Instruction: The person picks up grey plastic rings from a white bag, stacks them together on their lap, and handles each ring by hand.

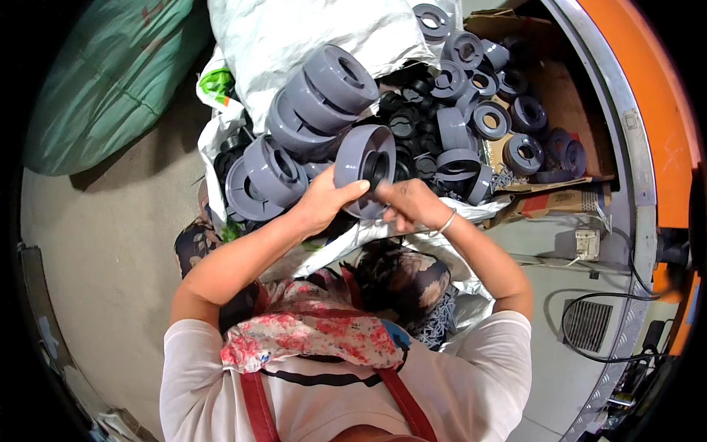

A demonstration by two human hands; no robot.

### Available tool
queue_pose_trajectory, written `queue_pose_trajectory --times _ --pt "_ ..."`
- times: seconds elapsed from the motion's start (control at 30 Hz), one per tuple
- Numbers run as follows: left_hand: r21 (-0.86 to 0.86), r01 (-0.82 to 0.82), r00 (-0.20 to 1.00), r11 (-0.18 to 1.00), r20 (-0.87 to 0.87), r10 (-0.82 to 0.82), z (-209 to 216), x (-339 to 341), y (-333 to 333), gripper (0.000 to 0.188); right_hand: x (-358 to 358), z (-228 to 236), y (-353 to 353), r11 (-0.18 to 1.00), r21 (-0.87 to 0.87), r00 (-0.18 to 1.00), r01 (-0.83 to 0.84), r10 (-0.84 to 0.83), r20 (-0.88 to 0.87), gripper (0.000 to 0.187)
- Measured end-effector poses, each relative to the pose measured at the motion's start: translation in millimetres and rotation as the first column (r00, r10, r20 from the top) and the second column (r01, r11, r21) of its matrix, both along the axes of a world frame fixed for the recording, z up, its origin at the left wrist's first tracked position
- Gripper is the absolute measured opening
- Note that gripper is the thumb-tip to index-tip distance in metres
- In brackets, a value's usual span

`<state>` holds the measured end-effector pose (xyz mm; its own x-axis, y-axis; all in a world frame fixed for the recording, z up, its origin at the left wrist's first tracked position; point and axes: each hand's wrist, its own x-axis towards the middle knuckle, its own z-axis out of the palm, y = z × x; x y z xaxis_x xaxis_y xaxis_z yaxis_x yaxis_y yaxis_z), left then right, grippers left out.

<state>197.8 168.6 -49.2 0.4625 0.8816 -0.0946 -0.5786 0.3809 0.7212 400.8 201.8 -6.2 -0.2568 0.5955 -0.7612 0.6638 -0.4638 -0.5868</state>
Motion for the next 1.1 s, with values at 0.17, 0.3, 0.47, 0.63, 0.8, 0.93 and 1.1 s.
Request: queue_pose_trajectory --times 0.17,0.3,0.47,0.63,0.8,0.93,1.1 --pt "0.388 0.067 0.871 0.919 -0.472 0.135 0.3 5.5 -3.6 0.069 10.7 -36.2 -0.1 0.953 -0.129 0.818 0.275 -0.302 -0.489 0.071" --pt "0.789 0.432 0.545 0.437 -0.614 0.571 -8.0 1.8 3.1 0.082 42.6 -57.0 40.9 0.698 0.523 0.872 0.49 -0.378 -0.311 0.044" --pt "0.547 0.715 0.4 0.435 -0.831 0.387 -28.2 1.8 3.6 0.075 179.3 -144.4 124.6 0.19 0.639 0.289 0.745 -0.956 -0.052 0.098" --pt "0.617 0.447 0.579 0.648 -0.752 0.317 -27.9 5.8 9.1 0.061 197.5 -168.2 133.4 -0.023 0.434 0.14 0.9 -0.93 -0.341 0.084" --pt "0.408 0.16 0.713 0.899 -0.678 0.18 -26.1 10.1 12.0 0.039 151.5 -126.4 111.4 0.101 0.66 0.434 0.744 -0.825 -0.363 0.073" --pt "-0.053 -0.012 0.963 0.999 -0.269 -0.002 -17.3 16.3 17.6 0.031 62.6 -39.7 34.3 0.442 0.896 0.995 0.042 -0.1 0.003 0.064" --pt "-0.253 -0.08 0.996 0.964 -0.046 0.071 0.4 15.5 16.7 0.032 34.0 -43.1 38.6 0.601 0.788 0.966 0.139 0.092 -0.24 0.029"
